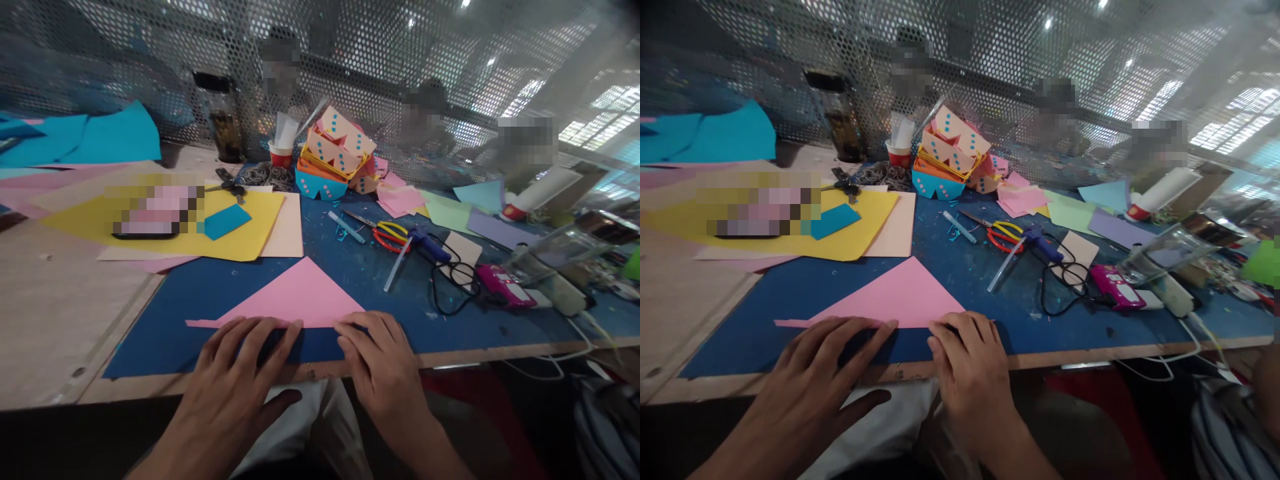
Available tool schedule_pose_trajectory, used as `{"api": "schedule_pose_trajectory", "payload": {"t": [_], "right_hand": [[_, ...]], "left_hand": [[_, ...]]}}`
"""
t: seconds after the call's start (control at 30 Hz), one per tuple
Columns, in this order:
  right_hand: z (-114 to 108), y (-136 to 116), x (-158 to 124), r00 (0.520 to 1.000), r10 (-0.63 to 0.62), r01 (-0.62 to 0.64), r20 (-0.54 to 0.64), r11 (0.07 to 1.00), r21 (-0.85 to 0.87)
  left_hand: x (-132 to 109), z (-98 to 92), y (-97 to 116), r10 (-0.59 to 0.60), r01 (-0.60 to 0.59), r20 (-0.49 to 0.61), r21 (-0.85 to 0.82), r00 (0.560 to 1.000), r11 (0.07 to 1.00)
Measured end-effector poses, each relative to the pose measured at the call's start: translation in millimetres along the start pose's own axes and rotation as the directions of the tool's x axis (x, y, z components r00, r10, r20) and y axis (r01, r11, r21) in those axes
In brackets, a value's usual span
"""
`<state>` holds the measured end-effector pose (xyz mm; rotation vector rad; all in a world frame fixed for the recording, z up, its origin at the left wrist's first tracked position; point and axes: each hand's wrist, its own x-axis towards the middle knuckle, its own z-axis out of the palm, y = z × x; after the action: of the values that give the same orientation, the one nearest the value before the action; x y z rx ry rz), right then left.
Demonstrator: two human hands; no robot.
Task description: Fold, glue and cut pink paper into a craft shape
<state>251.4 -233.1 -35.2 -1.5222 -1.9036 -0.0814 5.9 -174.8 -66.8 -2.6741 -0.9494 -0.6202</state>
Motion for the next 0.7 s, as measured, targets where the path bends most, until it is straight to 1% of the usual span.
{"api": "schedule_pose_trajectory", "payload": {"t": [0.17,0.33,0.47,0.57,0.63,0.7], "right_hand": [[-5,6,6,0.999,-0.011,0.012,0.047,1.0,-0.007],[-8,11,2,0.997,-0.036,0.036,0.061,0.999,-0.001],[-6,18,-1,0.997,0.016,-0.019,0.075,0.999,0.044],[-5,22,1,0.995,0.065,-0.067,0.071,0.998,0.02],[-5,25,3,0.994,0.074,-0.074,0.075,0.997,-0.005],[-7,26,4,0.995,0.058,-0.057,0.077,0.998,-0.013]], "left_hand": [[-2,2.0,0,-0.007,0.007,-0.006,0.016,1.0,1.0],[-2,0.8,0,-0.012,0.012,0.006,0.003,1.0,1.0],[0,0.8,0,-0.013,0.013,0.009,0.003,1.0,1.0],[0,1.8,0,-0.013,0.013,0.008,0.016,1.0,1.0],[0,1.7,0,-0.016,0.016,0.008,0.017,1.0,1.0],[0,0.8,0,-0.021,0.021,0.009,0.013,1.0,1.0]]}}
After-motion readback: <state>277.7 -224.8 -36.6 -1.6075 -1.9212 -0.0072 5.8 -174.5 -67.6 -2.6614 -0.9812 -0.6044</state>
